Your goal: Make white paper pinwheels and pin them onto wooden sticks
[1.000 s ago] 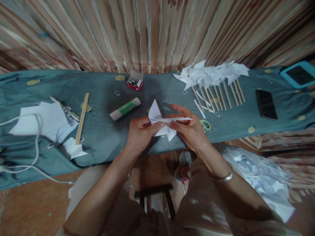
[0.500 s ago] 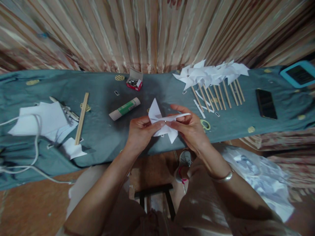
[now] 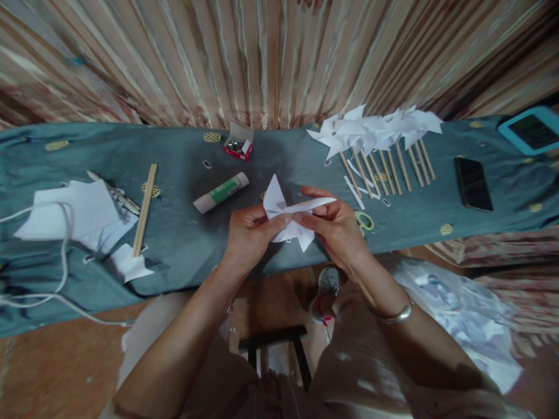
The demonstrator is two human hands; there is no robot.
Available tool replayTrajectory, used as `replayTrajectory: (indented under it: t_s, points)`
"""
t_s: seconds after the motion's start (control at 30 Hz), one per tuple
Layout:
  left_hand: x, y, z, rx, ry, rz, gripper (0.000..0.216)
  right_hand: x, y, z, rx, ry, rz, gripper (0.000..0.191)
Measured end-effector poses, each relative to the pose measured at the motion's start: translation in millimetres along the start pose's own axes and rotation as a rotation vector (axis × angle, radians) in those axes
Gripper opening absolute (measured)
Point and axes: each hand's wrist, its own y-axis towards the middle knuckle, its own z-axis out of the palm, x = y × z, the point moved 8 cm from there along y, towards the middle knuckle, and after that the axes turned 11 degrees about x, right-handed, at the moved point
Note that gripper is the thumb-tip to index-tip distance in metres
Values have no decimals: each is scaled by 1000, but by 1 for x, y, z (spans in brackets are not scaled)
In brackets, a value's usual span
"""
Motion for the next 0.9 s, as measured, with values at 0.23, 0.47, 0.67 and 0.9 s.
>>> replayTrajectory:
  t_s: [0.23,0.47,0.67,0.9]
  points:
    - [1,1,3,24,-52,9,28,3,1,1,-7,25,-15,58]
    - [0,1,1,11,-47,7,29,1,0,1,-14,31,2,59]
    - [0,2,3,10,-74,3,32,0,1,3,3,52,32,58]
    - [0,2,6,11,-103,-17,30,-3,0,10,56,71,84,35]
